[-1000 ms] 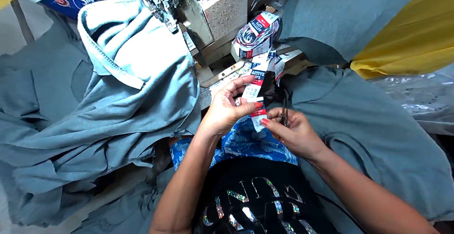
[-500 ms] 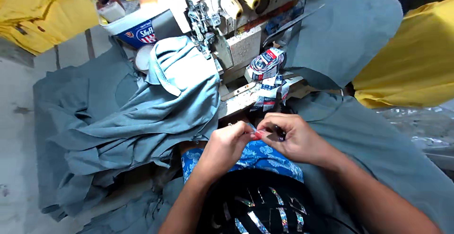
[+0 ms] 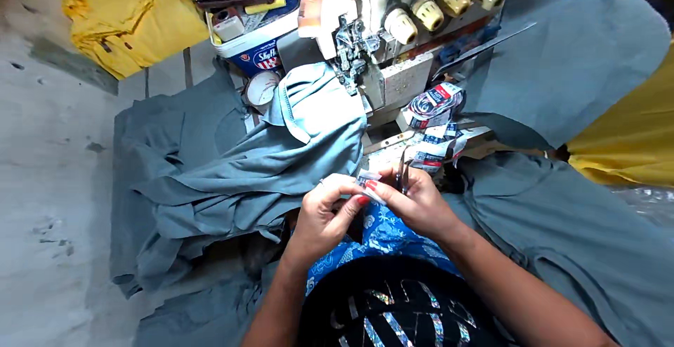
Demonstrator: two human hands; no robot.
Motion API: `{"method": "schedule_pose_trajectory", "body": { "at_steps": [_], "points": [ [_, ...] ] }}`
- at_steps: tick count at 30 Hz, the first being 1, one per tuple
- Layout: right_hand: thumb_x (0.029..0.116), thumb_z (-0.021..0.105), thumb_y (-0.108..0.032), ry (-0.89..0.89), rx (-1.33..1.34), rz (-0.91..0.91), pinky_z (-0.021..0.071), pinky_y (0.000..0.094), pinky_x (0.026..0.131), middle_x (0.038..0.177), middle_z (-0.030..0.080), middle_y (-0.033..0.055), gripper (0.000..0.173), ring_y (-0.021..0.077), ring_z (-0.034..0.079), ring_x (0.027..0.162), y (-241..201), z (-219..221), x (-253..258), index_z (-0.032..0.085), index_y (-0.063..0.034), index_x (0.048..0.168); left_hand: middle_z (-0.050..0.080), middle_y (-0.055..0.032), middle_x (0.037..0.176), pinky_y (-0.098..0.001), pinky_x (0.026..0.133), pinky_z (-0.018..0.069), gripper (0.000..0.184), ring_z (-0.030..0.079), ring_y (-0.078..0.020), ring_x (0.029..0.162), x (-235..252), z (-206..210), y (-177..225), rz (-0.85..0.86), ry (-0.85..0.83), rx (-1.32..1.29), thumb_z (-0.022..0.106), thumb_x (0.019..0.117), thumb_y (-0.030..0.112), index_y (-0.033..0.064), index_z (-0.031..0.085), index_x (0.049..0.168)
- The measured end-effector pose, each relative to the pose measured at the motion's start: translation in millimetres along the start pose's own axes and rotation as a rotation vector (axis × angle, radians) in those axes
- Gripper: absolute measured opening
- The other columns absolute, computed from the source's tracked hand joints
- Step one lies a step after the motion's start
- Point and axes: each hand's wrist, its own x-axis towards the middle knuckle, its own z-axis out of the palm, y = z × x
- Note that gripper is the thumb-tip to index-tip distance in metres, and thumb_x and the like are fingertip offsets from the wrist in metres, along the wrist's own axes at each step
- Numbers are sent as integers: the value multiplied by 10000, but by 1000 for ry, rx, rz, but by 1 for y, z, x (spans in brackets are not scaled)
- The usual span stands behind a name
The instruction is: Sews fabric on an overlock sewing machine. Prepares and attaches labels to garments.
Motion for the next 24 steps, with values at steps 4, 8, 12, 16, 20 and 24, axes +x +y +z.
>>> {"method": "schedule_pose_trajectory", "body": {
  "at_steps": [4, 8, 12, 16, 20, 24],
  "points": [
    [941, 638, -72, 21, -62, -7, 420, 78, 563, 742, 606, -154, 54, -111, 489, 598, 5, 0, -2, 675, -106, 922, 729, 46, 964, -191, 787, 600, 58, 687, 8, 854, 1, 4, 0, -80, 163, -13, 684, 921, -1, 15, 722, 961],
    [997, 572, -109, 2, -9, 1, 398, 75, 536, 732, 595, -165, 104, -116, 459, 567, 5, -2, -3, 674, -109, 980, 742, 44, 913, -188, 769, 601, 171, 697, 2, 810, 4, 2, 1, -115, 172, 13, 729, 868, -37, 2, 698, 1032],
    [981, 621, -137, -21, -193, -107, 429, 62, 631, 789, 590, -105, 122, -114, 496, 670, 10, -6, 3, 693, -38, 983, 717, 33, 866, -181, 757, 585, 284, 680, 9, 782, 7, -2, 0, -116, 89, 104, 716, 883, -9, -40, 622, 1149],
    [936, 660, -70, -83, -293, -324, 501, 86, 756, 966, 618, 10, 76, -61, 572, 853, 14, -10, 9, 690, -4, 957, 688, 35, 1021, -226, 750, 599, 305, 707, -58, 859, 11, -15, 11, -588, -212, -387, 371, 1087, 265, 83, 425, 1326],
    [939, 667, -63, -129, -321, -497, 523, 120, 813, 1035, 593, 53, 90, -5, 589, 919, 16, -14, 16, 712, -32, 1011, 716, 12, 905, -193, 605, 591, 148, 710, -64, 723, 10, -3, 13, -627, 3, -734, 469, 1019, 21, 111, 530, 1118],
    [1004, 596, -119, 12, -152, -211, 475, 78, 665, 942, 653, -79, 170, -104, 538, 722, 11, -6, 6, 672, -18, 1116, 680, 74, 895, -225, 712, 612, 328, 695, -26, 772, 10, 8, 13, -316, 244, -188, 607, 908, -84, 94, 476, 1151]
  ]
}}
